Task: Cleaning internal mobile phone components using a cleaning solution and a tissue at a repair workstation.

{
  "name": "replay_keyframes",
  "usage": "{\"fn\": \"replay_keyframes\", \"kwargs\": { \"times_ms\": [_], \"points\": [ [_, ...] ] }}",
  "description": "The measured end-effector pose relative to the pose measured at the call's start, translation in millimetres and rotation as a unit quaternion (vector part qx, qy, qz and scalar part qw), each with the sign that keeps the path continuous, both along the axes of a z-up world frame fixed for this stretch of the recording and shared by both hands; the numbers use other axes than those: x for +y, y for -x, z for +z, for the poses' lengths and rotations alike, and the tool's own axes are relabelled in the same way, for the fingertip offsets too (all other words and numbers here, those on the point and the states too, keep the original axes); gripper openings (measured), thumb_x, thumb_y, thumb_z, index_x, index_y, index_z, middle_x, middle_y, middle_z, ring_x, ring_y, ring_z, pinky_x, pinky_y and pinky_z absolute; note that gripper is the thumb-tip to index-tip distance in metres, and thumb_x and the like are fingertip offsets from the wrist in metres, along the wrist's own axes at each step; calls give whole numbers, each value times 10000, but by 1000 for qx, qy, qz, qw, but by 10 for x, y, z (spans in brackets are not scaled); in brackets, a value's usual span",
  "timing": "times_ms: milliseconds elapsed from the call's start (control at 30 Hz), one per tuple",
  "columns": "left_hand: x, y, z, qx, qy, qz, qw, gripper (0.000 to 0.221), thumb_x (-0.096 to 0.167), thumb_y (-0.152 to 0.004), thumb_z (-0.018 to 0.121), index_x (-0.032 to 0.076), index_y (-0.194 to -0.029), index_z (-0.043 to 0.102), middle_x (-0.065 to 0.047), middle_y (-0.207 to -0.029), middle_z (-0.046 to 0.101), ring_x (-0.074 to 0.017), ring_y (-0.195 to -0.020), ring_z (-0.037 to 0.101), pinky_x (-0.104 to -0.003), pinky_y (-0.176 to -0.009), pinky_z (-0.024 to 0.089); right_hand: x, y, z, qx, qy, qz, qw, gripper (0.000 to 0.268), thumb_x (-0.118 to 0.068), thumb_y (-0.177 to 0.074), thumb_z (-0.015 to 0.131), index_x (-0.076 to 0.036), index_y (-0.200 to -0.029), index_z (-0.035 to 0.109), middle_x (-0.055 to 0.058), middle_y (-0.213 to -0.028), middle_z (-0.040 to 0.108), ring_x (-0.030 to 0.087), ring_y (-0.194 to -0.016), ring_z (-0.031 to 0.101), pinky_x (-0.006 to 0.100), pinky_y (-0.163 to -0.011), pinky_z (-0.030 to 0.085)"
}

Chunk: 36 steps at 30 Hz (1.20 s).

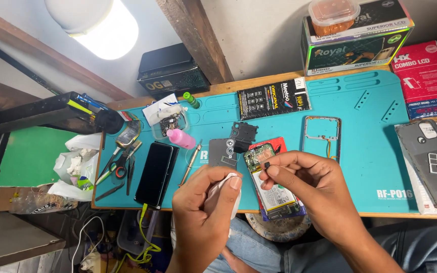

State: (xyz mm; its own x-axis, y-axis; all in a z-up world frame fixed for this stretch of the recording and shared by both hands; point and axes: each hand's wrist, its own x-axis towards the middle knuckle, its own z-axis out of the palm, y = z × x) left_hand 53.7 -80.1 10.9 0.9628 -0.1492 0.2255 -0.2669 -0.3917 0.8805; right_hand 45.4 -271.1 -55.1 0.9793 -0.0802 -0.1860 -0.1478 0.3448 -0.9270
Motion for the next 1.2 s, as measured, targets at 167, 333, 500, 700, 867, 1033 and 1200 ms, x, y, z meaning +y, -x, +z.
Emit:
{"fn": "replay_keyframes", "kwargs": {
  "times_ms": [167, 333, 500, 700, 867, 1033, 1200],
  "points": [
    [-19, 9, -35, -42, -26, -26, 998, 91, 2, -985, 621, 9, -988, 712, -35, -785, 626, -107, -628, 491, -269, -541, 402, 15, 8, 12, -1, 12, -4, 1000, 195, 18, -930, 740, 120, -1070, 829, 212, -855, 858, 213, -764, 775, 315, -749, 642],
    [-15, 12, -65, -40, -5, -53, 998, 87, 26, -1008, 599, 20, -1031, 682, -81, -999, 743, -148, -767, 638, -283, -682, 531, 17, 22, 13, 3, 27, -4, 1000, 203, 23, -910, 758, 108, -1080, 830, 206, -850, 856, 216, -780, 792, 315, -761, 655],
    [12, 45, -181, 95, 154, -16, 983, 230, -139, -874, 788, -64, -1088, 749, -90, -908, 766, -95, -756, 627, -213, -651, 531, -8, 25, 49, 0, 48, -16, 999, 189, 10, -921, 752, 103, -1060, 841, 191, -813, 843, 192, -735, 761, 292, -708, 621],
    [-61, 47, -48, 20, 37, -21, 999, 108, 34, -1006, 618, 9, -929, 689, 26, -675, 541, -52, -579, 386, -249, -500, 308, -13, 28, 49, 4, 46, -16, 999, 199, 12, -904, 766, 99, -1065, 842, 192, -815, 847, 195, -741, 769, 288, -714, 624],
    [-126, 6, 2, -39, -23, -18, 999, 97, 34, -973, 623, 28, -906, 692, -36, -760, 668, -98, -599, 502, -273, -523, 417, -11, 35, 49, -8, 52, -12, 999, 193, 19, -905, 765, 99, -1062, 842, 181, -799, 836, 184, -742, 761, 279, -720, 626],
    [-156, 20, 38, -77, -46, -5, 996, 218, 3, -871, 810, 35, -1087, 814, -64, -910, 741, -93, -655, 585, -230, -518, 448, 24, 52, 65, -16, 59, -18, 998, 197, 25, -903, 771, 82, -1077, 844, 167, -789, 825, 175, -742, 755, 274, -716, 639],
    [-265, 48, 98, -111, -90, 23, 989, 251, -19, -828, 793, 2, -1073, 746, -83, -927, 819, -147, -674, 739, -270, -582, 595, 97, 84, 50, -76, 95, -65, 990, 163, 54, -897, 779, 69, -1057, 810, 110, -846, 781, 152, -775, 717, 268, -749, 618]
  ]
}}
